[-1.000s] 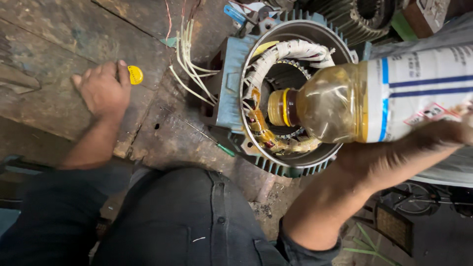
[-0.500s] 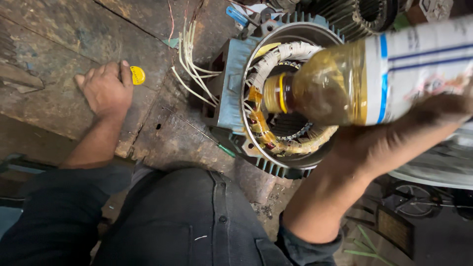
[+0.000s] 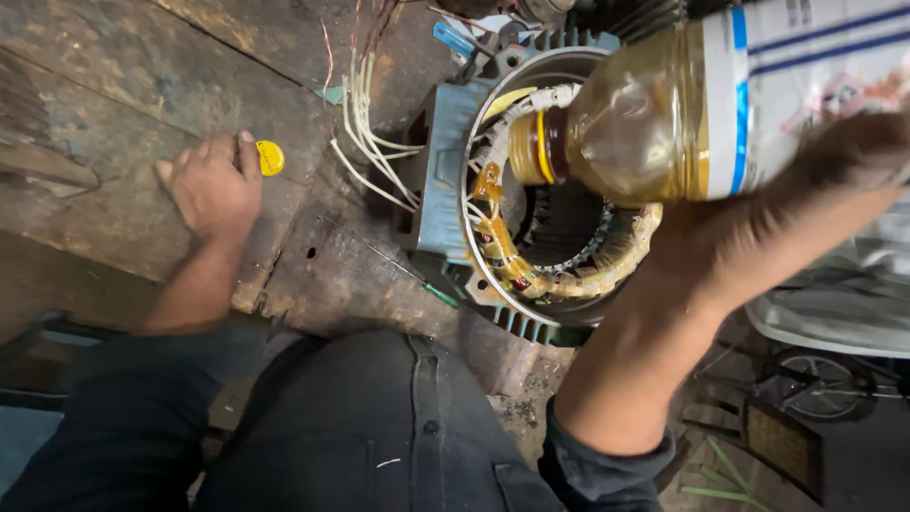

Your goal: The person pours a yellow liquid from a plastic bottle into the stator windings of an electric motor. Then the person uses a small metal tool to scrape the exterior of a motor housing and later uses scissors to cut a piece of white paper.

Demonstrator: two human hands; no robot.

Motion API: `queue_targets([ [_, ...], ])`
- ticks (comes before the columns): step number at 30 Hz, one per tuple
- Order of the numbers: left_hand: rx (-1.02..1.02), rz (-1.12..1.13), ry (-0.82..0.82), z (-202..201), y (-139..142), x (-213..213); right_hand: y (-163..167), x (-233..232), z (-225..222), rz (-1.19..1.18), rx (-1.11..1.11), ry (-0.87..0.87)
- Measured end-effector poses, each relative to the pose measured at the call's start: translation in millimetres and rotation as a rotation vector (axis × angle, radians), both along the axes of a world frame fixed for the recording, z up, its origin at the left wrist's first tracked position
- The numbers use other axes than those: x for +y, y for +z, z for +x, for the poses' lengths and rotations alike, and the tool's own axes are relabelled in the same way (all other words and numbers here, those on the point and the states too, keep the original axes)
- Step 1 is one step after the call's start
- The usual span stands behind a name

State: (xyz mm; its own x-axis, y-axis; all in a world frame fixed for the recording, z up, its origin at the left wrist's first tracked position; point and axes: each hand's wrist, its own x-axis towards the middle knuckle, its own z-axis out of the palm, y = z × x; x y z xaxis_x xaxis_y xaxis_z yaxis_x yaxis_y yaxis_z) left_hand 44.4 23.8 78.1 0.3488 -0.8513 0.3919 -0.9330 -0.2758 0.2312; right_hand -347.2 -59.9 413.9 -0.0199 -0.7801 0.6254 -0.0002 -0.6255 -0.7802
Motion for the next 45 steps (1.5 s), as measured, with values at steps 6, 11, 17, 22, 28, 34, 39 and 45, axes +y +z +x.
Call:
queue_targets([
  [6, 0.001, 0.010, 0.011, 0.7, -2.1, -1.8, -0.4, 1.1, -0.8, -0.019, 0.022, 0.043],
  [11, -0.012, 0.010, 0.011, 0.8, -1.2, -0.3, -3.4, 3.5, -4.1, -0.037, 0.035, -0.036],
  [17, 0.017, 0.013, 0.008, -2.8, 1.8, 1.6, -0.2, -3.3, -0.8, -0.016, 0.021, -0.080],
  [22, 0.024, 0.022, 0.000, -3.3, 4.2, 1.2, 3.9, 7.8, 6.0, -0.027, 0.080, -0.033],
  [28, 0.015, 0.032, 0.009, -3.9, 7.7, 3.5, 6.2, -3.8, 0.0, -0.025, -0.003, -0.050],
  [34, -0.013, 0.039, 0.018, -0.2, 8.1, 3.3, -0.1, 13.6, -3.4, -0.016, -0.011, 0.027],
  [39, -0.009, 0.024, 0.019, -2.0, 4.2, 7.5, 0.8, 14.2, -9.1, 0.049, -0.059, -0.046],
  [45, 0.066, 0.008, -0.025, -3.9, 15.9, 14.7, 3.2, -3.7, -4.7, -0.043, -0.084, -0.061],
])
